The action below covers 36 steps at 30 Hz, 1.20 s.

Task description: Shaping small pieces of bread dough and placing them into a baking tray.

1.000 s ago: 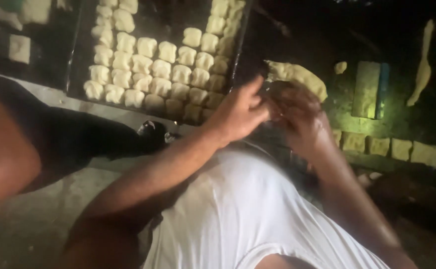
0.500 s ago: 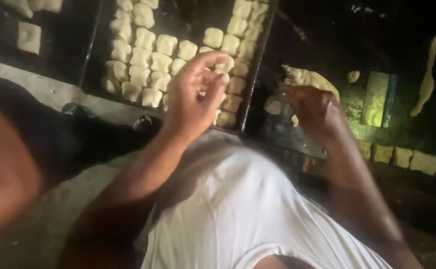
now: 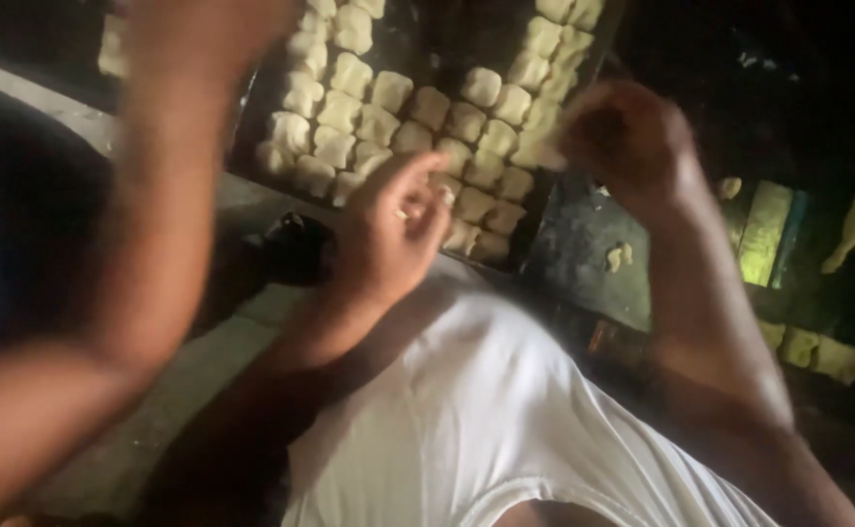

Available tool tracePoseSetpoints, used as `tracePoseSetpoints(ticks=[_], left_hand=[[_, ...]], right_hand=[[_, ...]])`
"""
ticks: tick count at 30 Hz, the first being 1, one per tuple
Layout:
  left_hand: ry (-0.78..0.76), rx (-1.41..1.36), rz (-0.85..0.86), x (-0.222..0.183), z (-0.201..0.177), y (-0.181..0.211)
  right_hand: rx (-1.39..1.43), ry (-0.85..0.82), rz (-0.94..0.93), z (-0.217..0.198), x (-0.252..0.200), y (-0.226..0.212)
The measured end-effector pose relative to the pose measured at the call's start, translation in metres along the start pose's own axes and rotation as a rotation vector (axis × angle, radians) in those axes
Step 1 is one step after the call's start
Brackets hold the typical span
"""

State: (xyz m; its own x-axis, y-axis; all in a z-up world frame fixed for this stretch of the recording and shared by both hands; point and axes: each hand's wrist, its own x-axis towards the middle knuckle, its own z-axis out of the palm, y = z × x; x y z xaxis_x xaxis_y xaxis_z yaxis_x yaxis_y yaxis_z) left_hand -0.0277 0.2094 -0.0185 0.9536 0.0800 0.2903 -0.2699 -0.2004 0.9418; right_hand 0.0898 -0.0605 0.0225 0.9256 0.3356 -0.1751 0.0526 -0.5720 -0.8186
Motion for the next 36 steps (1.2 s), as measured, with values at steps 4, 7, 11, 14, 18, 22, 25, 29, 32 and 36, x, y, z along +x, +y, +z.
tracePoseSetpoints(ticks=[4, 7, 11, 14, 18, 22, 25, 29, 32, 36], left_hand=[[-0.077, 0.129, 0.042, -0.007, 0.006, 0.012], [-0.082, 0.077, 0.128, -0.009, 0.005, 0.014], [-0.080, 0.074, 0.118, -0.011, -0.003, 0.016], [-0.054, 0.115, 0.191, -0.010, -0.008, 0.010], [-0.022, 0.201, 0.170, -0.007, -0.003, 0.003], [0.016, 0.337, 0.215, 0.008, 0.002, -0.004], [-0.076, 0.622, 0.287, 0.027, 0.010, -0.028], [-0.257, 0.837, 0.230, 0.068, 0.014, -0.043], [-0.233, 1.001, 0.309, 0.086, 0.017, -0.052], [-0.392, 0.909, 0.185, 0.096, 0.015, -0.038]], right_hand=[[-0.414, 0.027, -0.120, 0.033, 0.070, -0.034], [-0.425, 0.013, -0.494, 0.049, 0.121, -0.003], [-0.481, 0.102, -0.729, 0.066, 0.145, 0.035], [-0.683, -0.018, -0.690, 0.066, 0.141, 0.014], [-0.825, -0.095, -0.294, 0.068, 0.121, -0.039], [-0.815, -0.093, -0.252, 0.080, 0.115, -0.038], [-0.614, 0.010, -0.409, 0.061, 0.100, -0.022], [-0.489, 0.124, -0.339, 0.019, 0.045, -0.016], [-0.568, 0.201, -0.158, -0.014, -0.005, -0.001], [-0.704, 0.311, 0.003, -0.062, -0.078, 0.042]])
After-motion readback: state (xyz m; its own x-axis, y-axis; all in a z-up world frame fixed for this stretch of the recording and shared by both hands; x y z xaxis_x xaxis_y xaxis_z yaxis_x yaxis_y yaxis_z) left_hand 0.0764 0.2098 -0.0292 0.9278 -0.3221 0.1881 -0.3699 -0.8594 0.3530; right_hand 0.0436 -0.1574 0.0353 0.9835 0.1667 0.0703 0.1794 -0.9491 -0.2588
